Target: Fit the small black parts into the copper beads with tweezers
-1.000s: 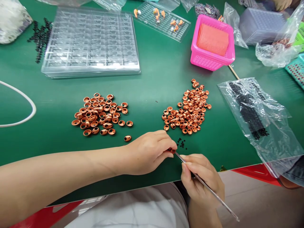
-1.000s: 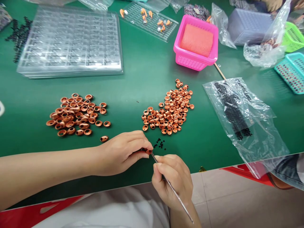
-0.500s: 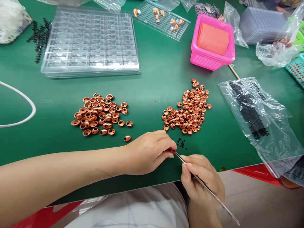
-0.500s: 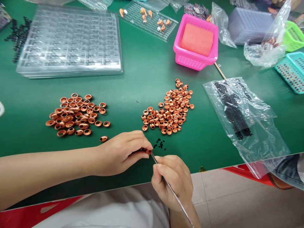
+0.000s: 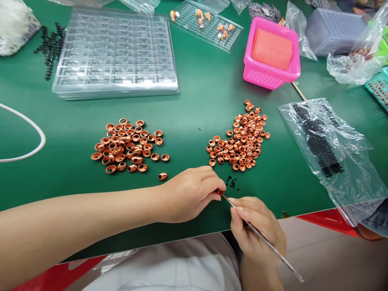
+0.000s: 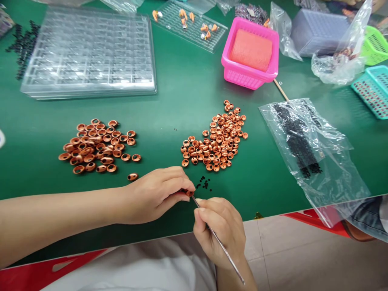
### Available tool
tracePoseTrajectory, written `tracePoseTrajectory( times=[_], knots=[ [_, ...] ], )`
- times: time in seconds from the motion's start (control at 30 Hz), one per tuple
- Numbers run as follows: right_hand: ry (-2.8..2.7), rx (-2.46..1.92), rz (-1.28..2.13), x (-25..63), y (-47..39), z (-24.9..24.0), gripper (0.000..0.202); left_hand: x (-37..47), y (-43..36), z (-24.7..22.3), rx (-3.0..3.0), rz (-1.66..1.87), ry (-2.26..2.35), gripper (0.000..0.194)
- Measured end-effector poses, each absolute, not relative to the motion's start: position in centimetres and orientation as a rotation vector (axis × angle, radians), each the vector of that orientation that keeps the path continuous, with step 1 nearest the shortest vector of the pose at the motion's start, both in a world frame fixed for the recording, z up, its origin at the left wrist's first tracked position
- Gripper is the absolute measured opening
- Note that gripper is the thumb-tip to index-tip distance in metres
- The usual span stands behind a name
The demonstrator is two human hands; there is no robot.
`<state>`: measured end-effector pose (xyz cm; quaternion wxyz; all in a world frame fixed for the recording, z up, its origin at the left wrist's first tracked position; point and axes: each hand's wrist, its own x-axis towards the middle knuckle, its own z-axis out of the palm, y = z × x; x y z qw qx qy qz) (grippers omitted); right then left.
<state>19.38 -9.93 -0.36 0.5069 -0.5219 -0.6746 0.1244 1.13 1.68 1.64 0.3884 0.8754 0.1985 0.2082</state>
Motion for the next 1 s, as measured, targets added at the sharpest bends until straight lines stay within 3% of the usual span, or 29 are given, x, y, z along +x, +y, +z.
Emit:
tracePoseTrajectory(
  times=[0.37, 1.0],
  knots=[
    [-1.804, -1.231, 0.238, 19.7, -10.6, -0.3, 0.044, 1.1, 1.1, 1.6, 2.351, 0.582, 0.484, 0.019],
    [-1.569, -1.262, 0.315, 18.8, -9.7, -0.4, 0.033, 1.1, 1.7, 1.4, 2.128, 0.568, 0.522, 0.011]
  ],
)
